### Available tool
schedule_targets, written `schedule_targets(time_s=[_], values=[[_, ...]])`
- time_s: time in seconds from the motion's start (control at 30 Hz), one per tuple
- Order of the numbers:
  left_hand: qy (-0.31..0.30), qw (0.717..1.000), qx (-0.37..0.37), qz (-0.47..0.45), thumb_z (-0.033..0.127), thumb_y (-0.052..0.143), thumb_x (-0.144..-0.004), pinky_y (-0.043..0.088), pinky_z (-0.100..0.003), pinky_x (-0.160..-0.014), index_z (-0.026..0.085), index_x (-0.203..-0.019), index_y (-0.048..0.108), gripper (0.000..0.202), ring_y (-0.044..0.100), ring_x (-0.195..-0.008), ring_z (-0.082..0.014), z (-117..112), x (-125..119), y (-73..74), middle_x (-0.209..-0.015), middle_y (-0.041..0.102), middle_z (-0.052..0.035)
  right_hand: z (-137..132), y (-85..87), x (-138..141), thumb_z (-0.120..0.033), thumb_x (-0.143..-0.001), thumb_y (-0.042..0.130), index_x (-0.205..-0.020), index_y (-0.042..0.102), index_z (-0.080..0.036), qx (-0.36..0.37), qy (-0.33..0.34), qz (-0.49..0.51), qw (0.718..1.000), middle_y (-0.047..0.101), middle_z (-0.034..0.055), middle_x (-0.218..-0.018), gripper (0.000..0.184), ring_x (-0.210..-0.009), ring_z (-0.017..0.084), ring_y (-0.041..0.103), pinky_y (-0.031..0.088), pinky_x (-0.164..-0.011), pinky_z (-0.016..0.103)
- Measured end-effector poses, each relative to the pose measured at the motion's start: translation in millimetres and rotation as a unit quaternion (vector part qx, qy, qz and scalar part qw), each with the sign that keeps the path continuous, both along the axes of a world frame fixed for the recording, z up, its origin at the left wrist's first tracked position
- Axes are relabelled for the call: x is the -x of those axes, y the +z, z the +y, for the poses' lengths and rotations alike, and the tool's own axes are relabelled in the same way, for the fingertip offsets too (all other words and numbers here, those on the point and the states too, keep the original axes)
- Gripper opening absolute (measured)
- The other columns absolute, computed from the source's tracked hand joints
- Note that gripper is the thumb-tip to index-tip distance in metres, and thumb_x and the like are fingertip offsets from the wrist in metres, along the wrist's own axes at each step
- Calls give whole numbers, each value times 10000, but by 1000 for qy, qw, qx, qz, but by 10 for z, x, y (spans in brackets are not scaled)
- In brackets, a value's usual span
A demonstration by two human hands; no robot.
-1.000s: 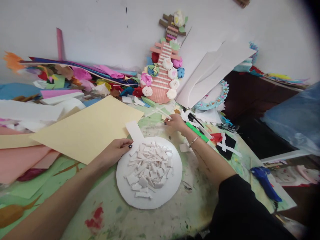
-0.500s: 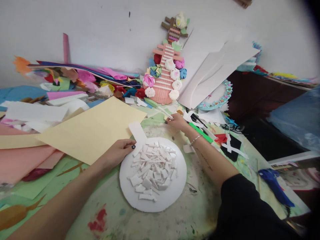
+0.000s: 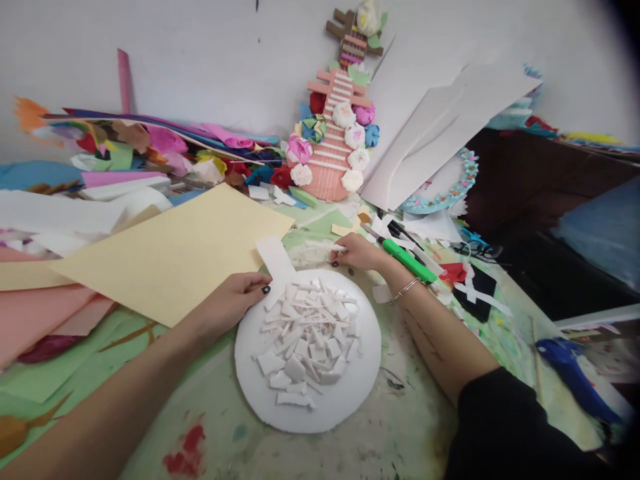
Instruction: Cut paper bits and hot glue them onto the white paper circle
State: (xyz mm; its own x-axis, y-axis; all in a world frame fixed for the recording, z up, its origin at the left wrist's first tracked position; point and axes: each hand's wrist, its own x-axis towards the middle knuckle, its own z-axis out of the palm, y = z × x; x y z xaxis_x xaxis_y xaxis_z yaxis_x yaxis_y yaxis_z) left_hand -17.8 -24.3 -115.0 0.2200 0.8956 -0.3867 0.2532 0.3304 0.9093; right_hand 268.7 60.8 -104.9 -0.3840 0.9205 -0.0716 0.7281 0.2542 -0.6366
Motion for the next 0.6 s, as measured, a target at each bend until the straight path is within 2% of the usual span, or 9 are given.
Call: schedule_targets(time_s=[0.1,0.2,0.3,0.4,0.5,0.6], values=[[-6,1000,3,-5,389,708,-560,448,-312,-685,99,-1071,651,591,627,-819,-250,-4,1,4,-903,714,-95,-119,208,28,-135,-659,635,-683,674,-125,5,12,33,999,552,-17,-568,46,-548,95,463,353,-534,224],[-8,1000,-2,1,398,704,-566,438,-308,-668,98,-1067,649,587,621,-790,-243,0,7,-14,-869,709,-84,-319,480,108,-218,-679,688,-700,673,-117,63,106,123,985,542,-29,-555,105,-527,81,448,370,-527,218],[-9,1000,-2,3,402,700,-566,432,-296,-664,108,-1056,648,573,616,-784,-233,7,14,-34,-867,709,-69,-491,645,242,-223,-702,696,-770,719,-111,129,212,139,959,676,25,-692,133,-632,108,563,448,-608,227],[-6,1000,-1,1,407,698,-559,430,-293,-662,110,-1048,643,575,615,-787,-234,6,11,-31,-876,709,-70,-541,641,347,-229,-696,722,-812,746,-115,136,248,106,953,697,30,-702,164,-619,103,566,431,-570,206],[-7,1000,-5,1,408,695,-556,430,-301,-669,111,-1030,651,561,616,-801,-246,1,2,-22,-868,707,-75,-500,577,370,-269,-669,760,-716,726,-108,108,223,112,962,645,4,-602,171,-552,83,516,388,-523,197],[1,1000,-12,7,403,694,-547,426,-294,-681,113,-1003,662,542,610,-818,-241,9,7,-40,-892,708,-74,-453,557,335,-261,-719,708,-760,732,-107,105,197,142,964,659,15,-663,162,-614,100,548,421,-594,220]])
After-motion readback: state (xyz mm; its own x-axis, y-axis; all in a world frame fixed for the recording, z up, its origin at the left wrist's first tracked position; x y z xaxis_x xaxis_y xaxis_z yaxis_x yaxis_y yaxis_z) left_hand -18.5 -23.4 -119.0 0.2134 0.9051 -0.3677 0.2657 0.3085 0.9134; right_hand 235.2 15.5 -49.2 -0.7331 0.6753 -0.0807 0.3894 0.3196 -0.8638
